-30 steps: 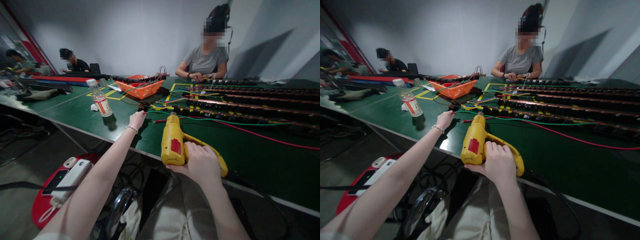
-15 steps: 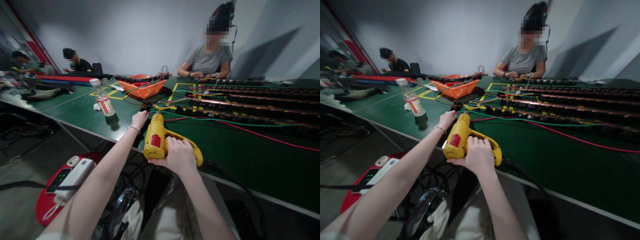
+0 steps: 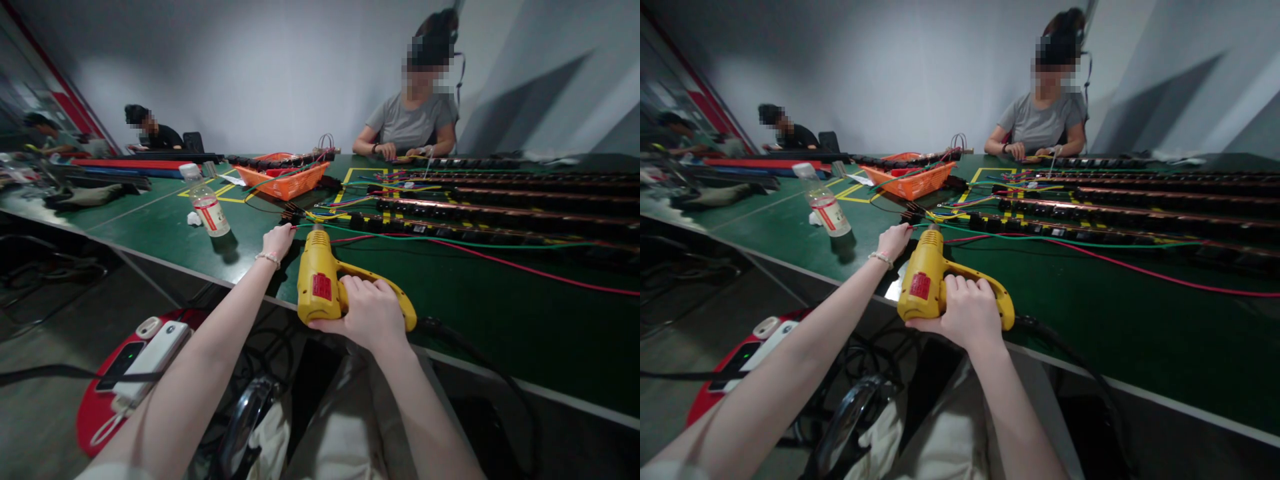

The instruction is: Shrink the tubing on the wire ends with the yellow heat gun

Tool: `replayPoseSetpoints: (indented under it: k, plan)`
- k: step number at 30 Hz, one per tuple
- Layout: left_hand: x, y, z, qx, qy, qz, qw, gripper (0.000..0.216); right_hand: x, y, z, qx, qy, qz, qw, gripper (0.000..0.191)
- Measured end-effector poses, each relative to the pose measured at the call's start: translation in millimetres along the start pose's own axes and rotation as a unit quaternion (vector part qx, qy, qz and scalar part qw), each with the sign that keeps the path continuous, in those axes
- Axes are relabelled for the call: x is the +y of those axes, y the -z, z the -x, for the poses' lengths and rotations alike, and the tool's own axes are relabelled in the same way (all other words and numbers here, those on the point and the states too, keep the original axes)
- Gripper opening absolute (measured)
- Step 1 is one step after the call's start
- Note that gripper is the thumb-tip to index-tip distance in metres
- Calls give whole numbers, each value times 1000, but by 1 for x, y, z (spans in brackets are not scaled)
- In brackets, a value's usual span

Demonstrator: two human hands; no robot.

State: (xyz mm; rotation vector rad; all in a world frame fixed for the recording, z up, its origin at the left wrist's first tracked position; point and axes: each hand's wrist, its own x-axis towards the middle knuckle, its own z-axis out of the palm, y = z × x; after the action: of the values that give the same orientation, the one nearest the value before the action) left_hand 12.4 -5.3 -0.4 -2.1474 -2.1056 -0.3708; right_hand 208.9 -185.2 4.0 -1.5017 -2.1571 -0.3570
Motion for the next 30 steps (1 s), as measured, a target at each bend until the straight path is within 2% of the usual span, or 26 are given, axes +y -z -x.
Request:
replayPoseSetpoints:
  k: [4, 12, 17, 23, 30]
  plan:
    - [0, 0, 0, 4, 1, 1, 1000, 41, 18, 8, 9, -2, -7, 20, 1000, 81]
    - [-1, -3, 0, 11, -3, 1, 1000, 41, 61, 26, 37, 36, 9, 89, 995, 79]
    - [0, -1, 0, 10, -3, 2, 1000, 39, 81, 36, 54, 52, 20, 122, 991, 70]
    - [-1, -2, 0, 14, -7, 4, 1000, 40, 84, 39, 57, 53, 24, 146, 988, 67]
    - [1, -2, 0, 16, -9, 6, 1000, 43, 70, 31, 55, 54, 4, 156, 986, 66]
